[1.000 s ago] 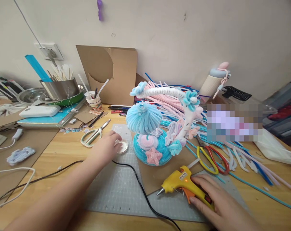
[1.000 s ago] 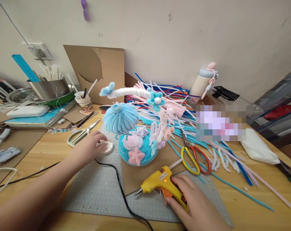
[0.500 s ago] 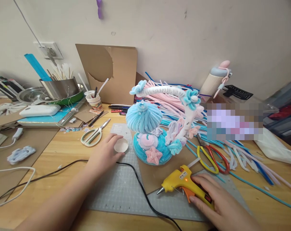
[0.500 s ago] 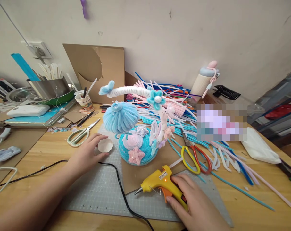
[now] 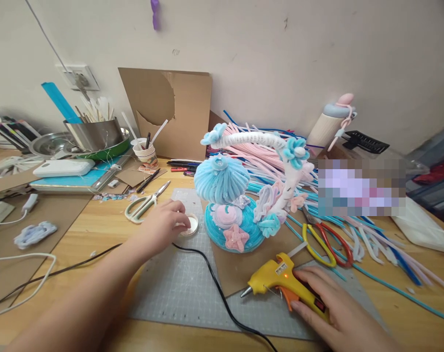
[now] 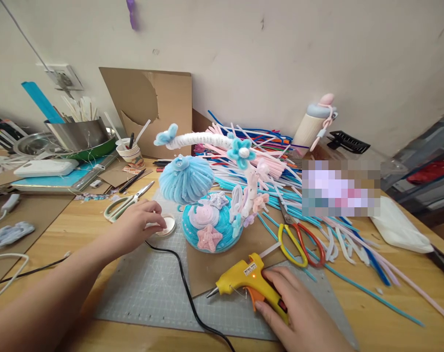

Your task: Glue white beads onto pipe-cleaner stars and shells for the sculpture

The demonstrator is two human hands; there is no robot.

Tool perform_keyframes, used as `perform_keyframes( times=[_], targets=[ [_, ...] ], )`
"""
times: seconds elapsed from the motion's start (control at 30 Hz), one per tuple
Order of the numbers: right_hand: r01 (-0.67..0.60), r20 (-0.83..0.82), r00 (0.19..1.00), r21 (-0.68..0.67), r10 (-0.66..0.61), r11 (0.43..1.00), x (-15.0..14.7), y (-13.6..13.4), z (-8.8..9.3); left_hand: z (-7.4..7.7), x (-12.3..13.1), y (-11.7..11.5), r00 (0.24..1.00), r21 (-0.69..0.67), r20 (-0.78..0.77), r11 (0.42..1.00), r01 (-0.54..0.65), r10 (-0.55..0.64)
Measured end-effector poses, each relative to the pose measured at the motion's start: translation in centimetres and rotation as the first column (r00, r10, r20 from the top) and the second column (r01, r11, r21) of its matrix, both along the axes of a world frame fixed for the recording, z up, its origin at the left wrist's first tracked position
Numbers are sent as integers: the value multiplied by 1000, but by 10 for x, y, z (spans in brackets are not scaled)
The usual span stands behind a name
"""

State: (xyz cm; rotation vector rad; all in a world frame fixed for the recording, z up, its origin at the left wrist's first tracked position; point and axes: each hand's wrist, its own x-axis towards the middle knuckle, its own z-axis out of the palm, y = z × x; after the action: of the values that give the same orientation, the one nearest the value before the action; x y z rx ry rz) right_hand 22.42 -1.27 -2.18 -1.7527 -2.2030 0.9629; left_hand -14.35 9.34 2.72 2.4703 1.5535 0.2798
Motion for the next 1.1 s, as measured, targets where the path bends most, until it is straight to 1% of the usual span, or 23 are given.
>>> perform_keyframes(
  times=[0.07,0.17,0.27,0.37,0.5,0.63,0.73,0.8,0.87,0.9,0.93,0.97,1.0,1.03,1.07,1.1],
  targets=[
    [-8,6,1000,-2,8,1000,-1,1,1,6,1,6,998,-32,-42,998,56,-57],
    [-8,10,1000,-7,8,1000,-2,1,2,12,4,12,991,-72,-80,992,105,-110],
    [-2,5,1000,-10,2,1000,-2,1,2,12,7,17,986,-99,-94,987,129,-138],
    [-7,2,1000,-5,7,1000,-2,1,2,9,10,19,986,-111,-89,985,129,-139],
    [1,0,1000,11,-1,1000,-2,1,2,6,11,19,994,-116,-47,989,93,-99],
    [12,3,1000,38,-12,999,-1,0,3,8,11,18,997,-134,65,990,47,-39],
    [41,-9,999,88,-41,995,0,-1,0,14,11,10,978,-152,202,988,-24,55],
    [67,-35,997,120,-63,991,1,-2,-1,17,14,-2,939,-189,309,977,-96,152],
    [110,-70,992,127,-102,986,2,-3,-1,18,18,-18,880,-249,404,956,-156,249],
    [148,-93,986,115,-138,982,3,-4,-1,18,22,-27,846,-285,450,944,-167,286],
    [199,-124,975,93,-187,976,6,-6,0,17,26,-36,805,-328,500,930,-167,321],
    [259,-164,955,66,-246,964,9,-8,1,16,31,-44,738,-390,565,908,-155,369],
    [318,-209,929,30,-305,948,13,-11,2,15,36,-52,590,-503,661,857,-110,463],
    [357,-255,902,-16,-349,934,18,-14,3,15,42,-59,446,-604,705,797,-32,552],
    [376,-295,878,-65,-378,924,24,-17,4,14,48,-64,323,-673,712,738,60,623],
    [376,-327,860,-110,-391,920,29,-20,5,14,54,-69,230,-711,701,686,153,675]
  ],
)
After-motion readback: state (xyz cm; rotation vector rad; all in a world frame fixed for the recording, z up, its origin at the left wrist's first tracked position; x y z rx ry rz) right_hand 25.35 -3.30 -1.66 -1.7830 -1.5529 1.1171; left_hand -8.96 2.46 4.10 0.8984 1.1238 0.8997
